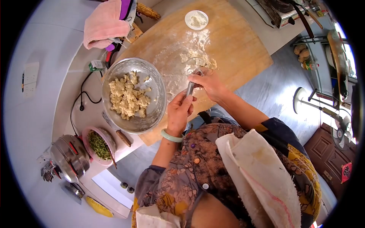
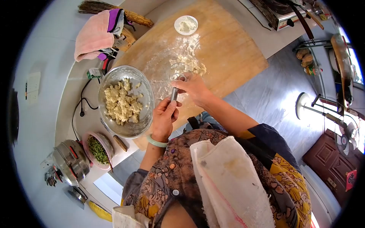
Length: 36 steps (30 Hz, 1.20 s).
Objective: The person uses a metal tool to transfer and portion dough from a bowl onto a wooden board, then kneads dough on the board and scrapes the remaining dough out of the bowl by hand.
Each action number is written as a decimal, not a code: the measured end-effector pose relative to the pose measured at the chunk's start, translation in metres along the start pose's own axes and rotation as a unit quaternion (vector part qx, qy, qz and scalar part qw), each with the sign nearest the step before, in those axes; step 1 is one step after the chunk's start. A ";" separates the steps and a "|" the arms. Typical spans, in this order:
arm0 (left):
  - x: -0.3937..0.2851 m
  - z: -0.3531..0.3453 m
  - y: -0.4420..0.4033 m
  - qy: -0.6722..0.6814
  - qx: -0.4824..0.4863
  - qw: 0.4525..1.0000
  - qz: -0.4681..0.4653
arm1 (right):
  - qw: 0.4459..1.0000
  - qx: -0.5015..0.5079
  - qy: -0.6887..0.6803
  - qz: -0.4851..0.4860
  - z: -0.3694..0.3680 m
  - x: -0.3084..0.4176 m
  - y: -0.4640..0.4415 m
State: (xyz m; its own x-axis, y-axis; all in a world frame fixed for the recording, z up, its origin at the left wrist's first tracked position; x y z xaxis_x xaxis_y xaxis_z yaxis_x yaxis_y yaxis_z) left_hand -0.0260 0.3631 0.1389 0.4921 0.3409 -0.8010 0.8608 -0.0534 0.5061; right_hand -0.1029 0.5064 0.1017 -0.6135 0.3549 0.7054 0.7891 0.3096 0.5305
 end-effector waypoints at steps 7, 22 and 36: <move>0.010 0.002 -0.011 0.011 -0.018 0.998 -0.062 | 0.990 0.049 -0.131 -0.017 0.005 0.003 0.011; 0.016 0.003 -0.019 0.110 -0.024 0.992 -0.063 | 0.991 -0.061 0.116 0.029 0.031 -0.019 -0.001; 0.014 -0.002 -0.020 0.077 -0.044 0.994 -0.067 | 0.994 -0.098 0.022 0.049 0.008 0.010 0.012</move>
Point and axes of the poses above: each hand's wrist, its own y-axis away from the middle knuckle, its own z-axis out of the back of the hand, x = y × z, the point moved 1 cm from there along -y, towards the middle knuckle, and after that the axes turned 4 degrees about -z, right-handed, at the moved point
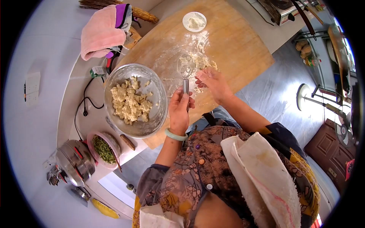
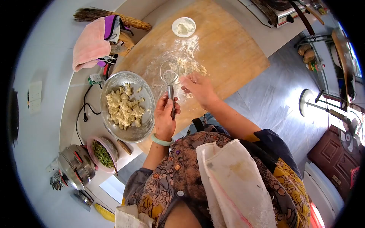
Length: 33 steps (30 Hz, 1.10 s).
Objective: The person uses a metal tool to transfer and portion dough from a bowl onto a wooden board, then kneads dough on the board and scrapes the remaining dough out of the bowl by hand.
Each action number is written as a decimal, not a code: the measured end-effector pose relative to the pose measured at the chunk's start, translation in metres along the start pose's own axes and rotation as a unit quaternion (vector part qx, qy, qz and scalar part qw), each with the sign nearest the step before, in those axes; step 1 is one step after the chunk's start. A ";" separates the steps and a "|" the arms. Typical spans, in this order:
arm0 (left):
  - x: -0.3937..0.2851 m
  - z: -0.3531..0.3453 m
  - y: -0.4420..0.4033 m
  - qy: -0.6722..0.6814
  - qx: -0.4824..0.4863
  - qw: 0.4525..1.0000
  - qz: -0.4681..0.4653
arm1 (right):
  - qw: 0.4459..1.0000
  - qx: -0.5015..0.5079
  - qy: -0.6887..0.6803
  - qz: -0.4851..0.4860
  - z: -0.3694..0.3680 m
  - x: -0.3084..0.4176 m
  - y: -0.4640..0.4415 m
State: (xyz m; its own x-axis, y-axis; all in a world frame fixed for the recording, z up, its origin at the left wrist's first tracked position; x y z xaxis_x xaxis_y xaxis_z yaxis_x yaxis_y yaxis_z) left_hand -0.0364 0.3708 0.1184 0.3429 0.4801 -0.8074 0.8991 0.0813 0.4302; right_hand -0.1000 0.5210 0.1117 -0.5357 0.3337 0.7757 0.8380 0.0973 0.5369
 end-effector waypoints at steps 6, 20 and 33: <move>-0.004 -0.010 0.005 -0.109 0.055 0.992 -0.025 | 0.999 -0.033 -0.004 -0.013 -0.024 0.004 0.004; -0.002 -0.017 0.013 -0.093 0.047 0.994 -0.006 | 0.985 -0.031 0.155 0.073 -0.016 -0.015 -0.015; 0.000 -0.007 0.005 -0.021 0.001 1.000 -0.016 | 0.998 -0.001 0.053 0.028 0.021 -0.018 -0.007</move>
Point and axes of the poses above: each hand's wrist, its own y-axis away from the middle knuckle, its own z-axis out of the back of the hand, x = y × z, the point moved 1 cm from there along -y, towards the middle knuckle, and after that the axes turned 4 degrees about -z, right-handed, at the moved point
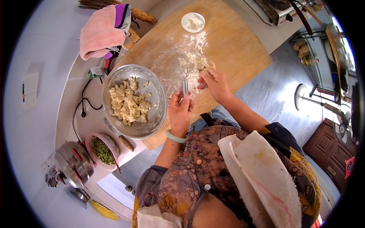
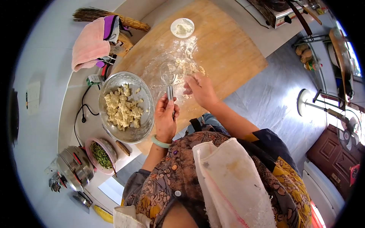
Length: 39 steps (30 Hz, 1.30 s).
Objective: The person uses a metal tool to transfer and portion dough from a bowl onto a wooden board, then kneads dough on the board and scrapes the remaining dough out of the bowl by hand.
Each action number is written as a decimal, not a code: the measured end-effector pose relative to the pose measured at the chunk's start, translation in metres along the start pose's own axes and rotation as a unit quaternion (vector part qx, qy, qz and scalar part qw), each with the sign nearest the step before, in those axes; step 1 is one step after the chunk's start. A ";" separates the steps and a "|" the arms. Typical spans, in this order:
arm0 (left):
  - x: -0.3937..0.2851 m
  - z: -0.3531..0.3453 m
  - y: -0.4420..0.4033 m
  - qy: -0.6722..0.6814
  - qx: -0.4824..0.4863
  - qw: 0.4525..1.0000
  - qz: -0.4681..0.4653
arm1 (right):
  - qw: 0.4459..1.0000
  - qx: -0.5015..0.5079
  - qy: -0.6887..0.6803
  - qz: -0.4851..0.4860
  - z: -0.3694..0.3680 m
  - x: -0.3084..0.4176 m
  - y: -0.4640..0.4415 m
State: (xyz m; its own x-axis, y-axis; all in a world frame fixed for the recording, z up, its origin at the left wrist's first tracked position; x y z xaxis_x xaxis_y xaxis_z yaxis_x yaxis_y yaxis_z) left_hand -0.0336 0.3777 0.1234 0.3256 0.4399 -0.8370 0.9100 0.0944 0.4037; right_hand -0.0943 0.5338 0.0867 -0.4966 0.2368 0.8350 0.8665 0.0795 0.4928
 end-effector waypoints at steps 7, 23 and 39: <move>0.000 -0.015 -0.005 -0.098 0.024 0.992 -0.071 | 0.990 0.136 -0.018 -0.038 -0.023 0.001 0.019; 0.002 0.027 0.007 -0.212 -0.044 0.967 -0.133 | 1.000 -0.008 0.021 0.000 0.053 0.049 0.017; 0.017 0.021 0.009 -0.204 0.004 0.975 -0.086 | 0.946 -0.036 0.297 -0.122 0.116 0.047 -0.009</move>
Point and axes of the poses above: each hand's wrist, its own y-axis away from the middle knuckle, its own z-axis out of the back of the hand, x = y × z, the point moved 1 cm from there along -y, towards the middle knuckle, and after that the axes turned 4 degrees about -z, right-handed, at the moved point
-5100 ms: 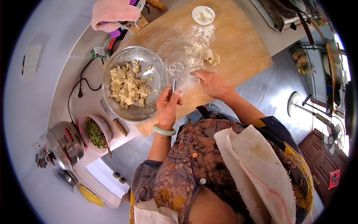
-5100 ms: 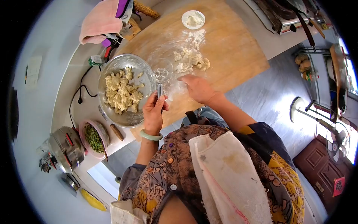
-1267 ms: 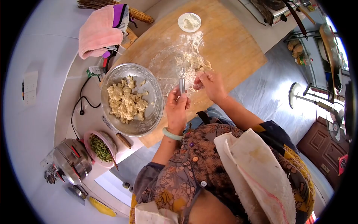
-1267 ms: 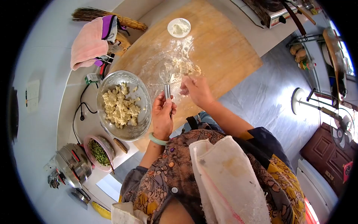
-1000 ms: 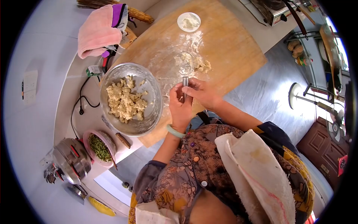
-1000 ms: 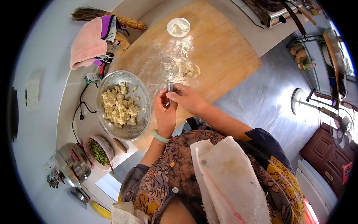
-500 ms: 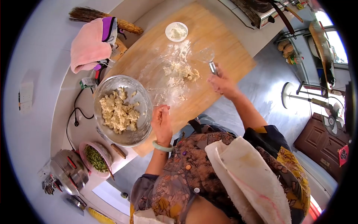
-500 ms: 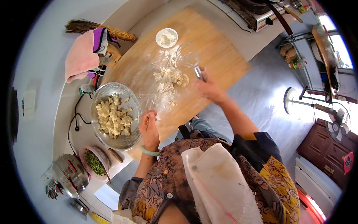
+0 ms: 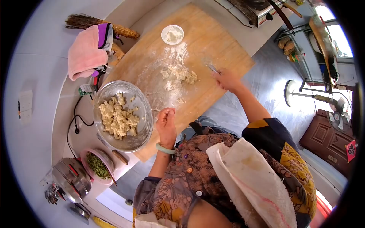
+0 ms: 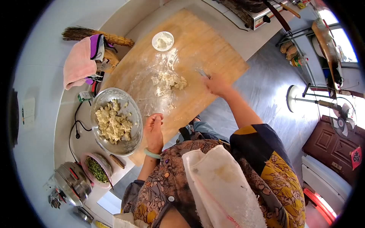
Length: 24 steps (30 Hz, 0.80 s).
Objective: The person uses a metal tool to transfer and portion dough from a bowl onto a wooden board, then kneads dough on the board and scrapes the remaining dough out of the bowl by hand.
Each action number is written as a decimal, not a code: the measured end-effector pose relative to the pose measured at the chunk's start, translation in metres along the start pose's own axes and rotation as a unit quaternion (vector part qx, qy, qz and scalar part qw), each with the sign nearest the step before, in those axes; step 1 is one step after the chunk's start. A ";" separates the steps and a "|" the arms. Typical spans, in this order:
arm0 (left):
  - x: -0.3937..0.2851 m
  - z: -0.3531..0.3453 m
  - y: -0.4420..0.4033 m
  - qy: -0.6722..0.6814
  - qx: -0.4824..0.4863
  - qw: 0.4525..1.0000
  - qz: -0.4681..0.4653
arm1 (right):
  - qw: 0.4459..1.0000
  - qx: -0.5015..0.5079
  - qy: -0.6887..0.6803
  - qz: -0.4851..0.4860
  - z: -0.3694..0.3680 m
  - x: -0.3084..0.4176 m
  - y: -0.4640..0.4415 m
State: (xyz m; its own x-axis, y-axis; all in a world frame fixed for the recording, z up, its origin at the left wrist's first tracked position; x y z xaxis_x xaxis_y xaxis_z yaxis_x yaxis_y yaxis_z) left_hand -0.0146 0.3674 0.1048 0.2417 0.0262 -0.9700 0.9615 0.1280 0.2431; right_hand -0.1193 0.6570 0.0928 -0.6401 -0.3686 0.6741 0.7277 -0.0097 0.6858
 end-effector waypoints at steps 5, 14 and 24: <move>0.000 0.002 0.000 0.001 -0.003 1.000 0.019 | 0.980 -0.132 0.070 0.130 -0.014 -0.008 0.008; 0.004 0.002 -0.006 -0.030 0.022 0.999 0.018 | 0.992 -0.086 0.020 0.091 -0.027 -0.018 0.010; -0.082 -0.039 -0.054 0.315 0.016 0.948 0.048 | 0.971 0.022 -0.007 0.239 -0.082 0.043 0.075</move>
State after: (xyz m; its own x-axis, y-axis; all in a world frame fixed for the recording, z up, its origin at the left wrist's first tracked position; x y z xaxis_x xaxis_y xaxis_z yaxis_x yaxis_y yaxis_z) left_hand -0.0914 0.3967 0.1711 0.2115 0.6240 -0.7523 0.9452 0.0652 0.3198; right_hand -0.0722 0.5640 0.1501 -0.2356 -0.3081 0.9217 0.9315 0.1988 0.3046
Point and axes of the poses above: each hand's wrist, its own y-axis away from the middle knuckle, its own z-axis out of the back of the hand, x = y × z, the point moved 1 cm from there along -y, towards the middle knuckle, and after that the axes turned 4 degrees about -z, right-handed, at the moved point
